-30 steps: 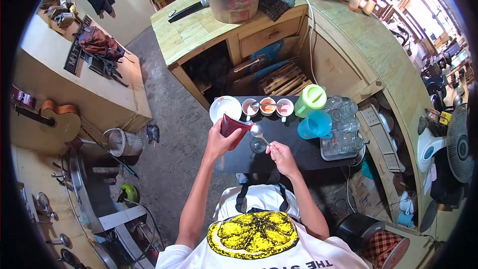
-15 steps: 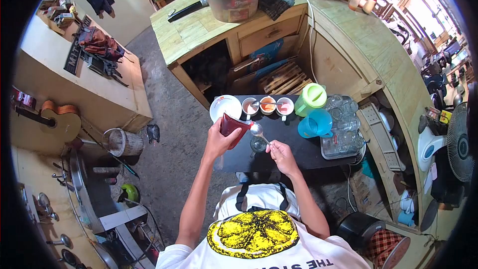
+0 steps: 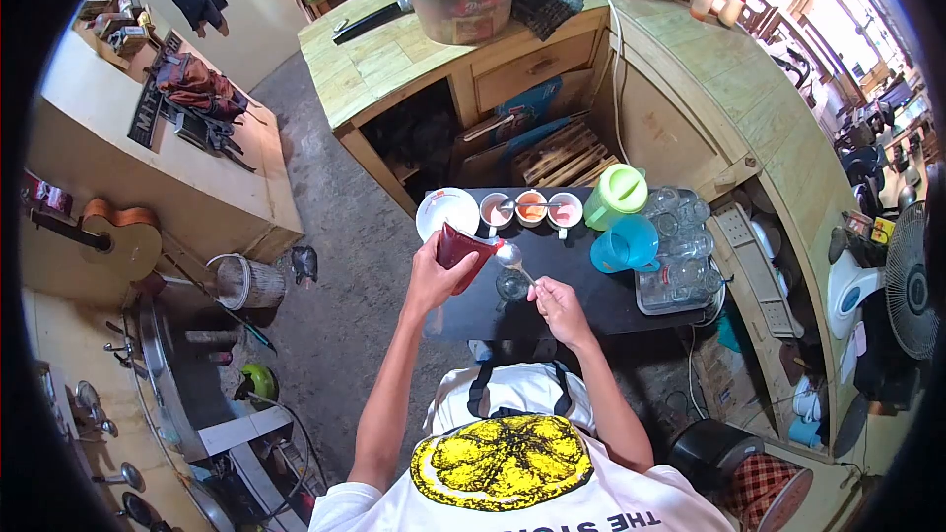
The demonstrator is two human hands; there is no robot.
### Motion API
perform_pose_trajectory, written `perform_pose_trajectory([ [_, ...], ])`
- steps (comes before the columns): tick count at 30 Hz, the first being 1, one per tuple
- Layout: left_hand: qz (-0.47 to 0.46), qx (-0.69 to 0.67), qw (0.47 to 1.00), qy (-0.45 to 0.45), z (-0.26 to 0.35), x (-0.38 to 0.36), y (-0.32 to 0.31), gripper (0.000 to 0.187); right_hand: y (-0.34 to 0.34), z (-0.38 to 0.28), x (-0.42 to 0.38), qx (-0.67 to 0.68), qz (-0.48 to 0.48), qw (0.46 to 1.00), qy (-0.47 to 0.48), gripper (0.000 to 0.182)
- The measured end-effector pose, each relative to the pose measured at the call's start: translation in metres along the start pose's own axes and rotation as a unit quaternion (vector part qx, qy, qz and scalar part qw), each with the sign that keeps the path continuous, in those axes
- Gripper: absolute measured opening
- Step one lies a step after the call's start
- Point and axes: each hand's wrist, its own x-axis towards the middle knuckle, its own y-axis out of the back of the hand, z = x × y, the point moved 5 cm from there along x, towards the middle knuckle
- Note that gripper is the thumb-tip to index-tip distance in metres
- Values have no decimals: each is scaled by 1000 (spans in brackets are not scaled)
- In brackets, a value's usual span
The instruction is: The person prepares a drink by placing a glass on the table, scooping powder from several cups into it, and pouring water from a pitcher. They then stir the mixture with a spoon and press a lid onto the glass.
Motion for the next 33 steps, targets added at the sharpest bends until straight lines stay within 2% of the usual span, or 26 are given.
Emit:
perform_pose_trajectory([
  [26, 5, 36, 999, 20, -1, -3, 0, 55, 0, 5, -3, 17, 0, 1000, -25, 23],
  [33, 11, 13, 1000, -2, -8, -4, 0, 53, -3, 1, -3, 34, -8, 999, -11, 25],
])
